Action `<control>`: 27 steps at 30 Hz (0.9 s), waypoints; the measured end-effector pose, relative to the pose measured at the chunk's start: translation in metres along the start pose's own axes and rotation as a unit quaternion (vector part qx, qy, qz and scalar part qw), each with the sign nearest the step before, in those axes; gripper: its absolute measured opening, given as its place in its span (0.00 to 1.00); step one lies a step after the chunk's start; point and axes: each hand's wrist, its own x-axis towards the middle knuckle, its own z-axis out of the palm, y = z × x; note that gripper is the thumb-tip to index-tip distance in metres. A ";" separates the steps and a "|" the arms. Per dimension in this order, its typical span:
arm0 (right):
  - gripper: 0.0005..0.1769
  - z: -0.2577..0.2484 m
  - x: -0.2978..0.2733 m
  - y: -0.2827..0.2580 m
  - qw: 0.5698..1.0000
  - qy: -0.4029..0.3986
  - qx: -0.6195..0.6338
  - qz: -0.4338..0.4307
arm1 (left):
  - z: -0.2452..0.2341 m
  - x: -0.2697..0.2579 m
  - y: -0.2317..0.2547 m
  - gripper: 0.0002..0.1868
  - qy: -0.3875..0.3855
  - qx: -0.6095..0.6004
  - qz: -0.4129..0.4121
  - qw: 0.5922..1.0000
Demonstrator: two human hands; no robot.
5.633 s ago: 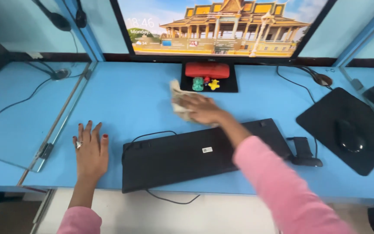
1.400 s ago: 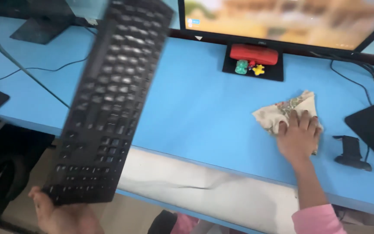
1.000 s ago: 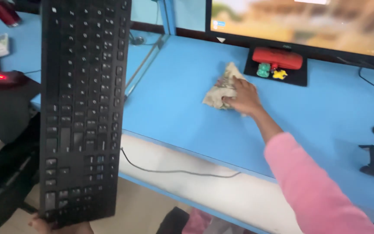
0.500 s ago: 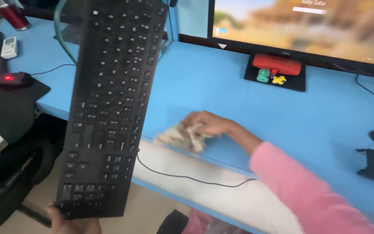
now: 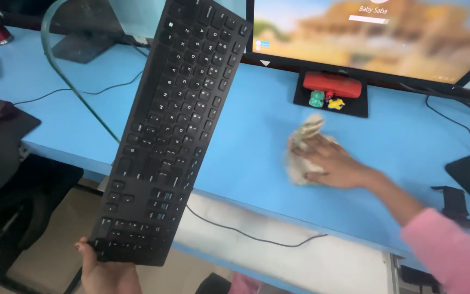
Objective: Cleaning a desk surface, keyboard, drawer, and webcam using a cloth.
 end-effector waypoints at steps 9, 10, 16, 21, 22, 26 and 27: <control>0.58 0.022 0.170 0.037 0.969 0.149 0.000 0.198 | -0.035 0.038 0.013 0.35 -0.009 0.072 -0.022 0.997; 0.58 0.033 0.195 0.051 0.970 0.146 0.003 0.195 | -0.040 0.041 0.013 0.35 -0.004 0.073 -0.021 0.997; 0.41 0.052 0.299 -0.013 0.978 0.166 0.096 0.083 | -0.043 0.069 0.038 0.37 0.048 0.071 0.026 0.996; 0.25 0.085 0.272 -0.155 0.990 0.085 0.049 -0.098 | -0.039 0.071 0.026 0.37 0.029 0.086 0.008 0.996; 0.25 0.091 0.254 -0.158 0.992 0.085 0.046 -0.085 | -0.037 0.071 0.019 0.37 0.022 0.088 -0.003 0.996; 0.37 0.086 0.170 -0.166 0.990 0.066 0.014 -0.121 | -0.028 0.065 0.000 0.36 -0.008 0.102 -0.033 0.994; 0.39 0.078 0.146 -0.167 0.994 0.060 0.011 -0.087 | -0.027 0.062 -0.003 0.36 -0.014 0.105 -0.039 0.994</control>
